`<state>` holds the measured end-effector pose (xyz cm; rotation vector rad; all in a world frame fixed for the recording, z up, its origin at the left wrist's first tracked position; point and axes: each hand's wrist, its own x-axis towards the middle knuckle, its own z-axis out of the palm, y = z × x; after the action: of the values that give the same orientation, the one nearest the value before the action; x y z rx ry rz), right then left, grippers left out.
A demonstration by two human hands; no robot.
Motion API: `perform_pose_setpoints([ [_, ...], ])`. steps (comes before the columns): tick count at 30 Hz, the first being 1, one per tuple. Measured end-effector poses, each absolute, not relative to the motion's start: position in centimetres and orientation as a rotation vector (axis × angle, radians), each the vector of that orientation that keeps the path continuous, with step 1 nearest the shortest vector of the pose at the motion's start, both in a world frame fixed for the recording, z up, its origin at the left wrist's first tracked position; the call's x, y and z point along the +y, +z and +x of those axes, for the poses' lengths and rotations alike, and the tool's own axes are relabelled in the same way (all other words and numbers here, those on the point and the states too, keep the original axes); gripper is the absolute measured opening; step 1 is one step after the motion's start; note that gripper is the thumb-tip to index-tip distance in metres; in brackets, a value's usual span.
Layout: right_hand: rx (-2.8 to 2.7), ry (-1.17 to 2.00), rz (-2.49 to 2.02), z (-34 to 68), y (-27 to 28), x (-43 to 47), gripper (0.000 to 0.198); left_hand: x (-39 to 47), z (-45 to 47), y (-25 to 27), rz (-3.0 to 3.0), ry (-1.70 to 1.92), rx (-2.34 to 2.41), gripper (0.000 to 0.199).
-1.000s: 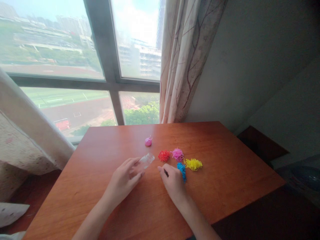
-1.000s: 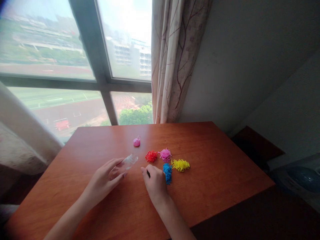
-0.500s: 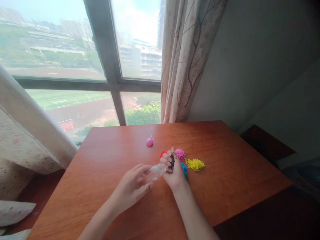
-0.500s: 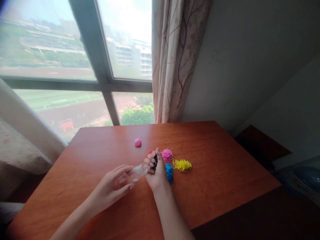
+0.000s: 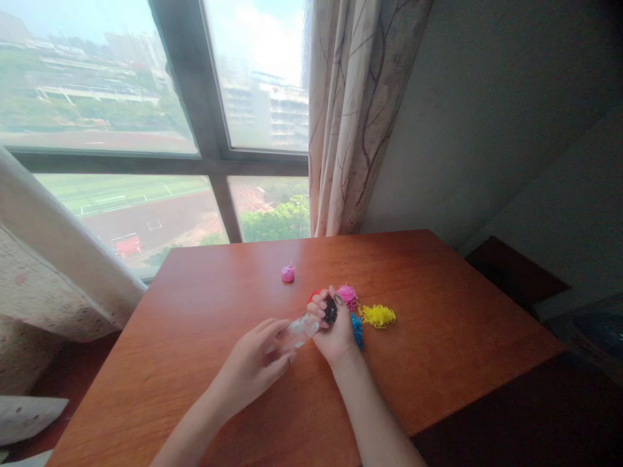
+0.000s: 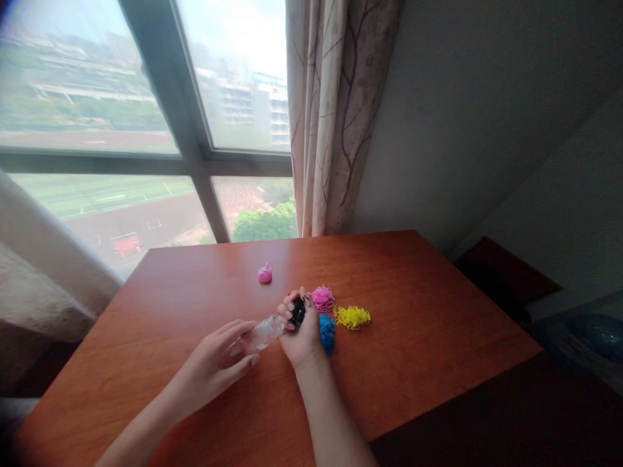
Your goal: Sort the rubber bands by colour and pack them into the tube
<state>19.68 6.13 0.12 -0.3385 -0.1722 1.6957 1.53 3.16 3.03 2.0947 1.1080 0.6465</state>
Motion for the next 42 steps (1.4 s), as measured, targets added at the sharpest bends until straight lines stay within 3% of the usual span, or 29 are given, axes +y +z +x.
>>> perform_pose_setpoints([
  [42, -0.014, 1.676, -0.456, 19.18, 0.27, 5.89, 0.009, 3.05, 1.46, 3.02, 2.082, 0.68, 1.047, 0.031],
])
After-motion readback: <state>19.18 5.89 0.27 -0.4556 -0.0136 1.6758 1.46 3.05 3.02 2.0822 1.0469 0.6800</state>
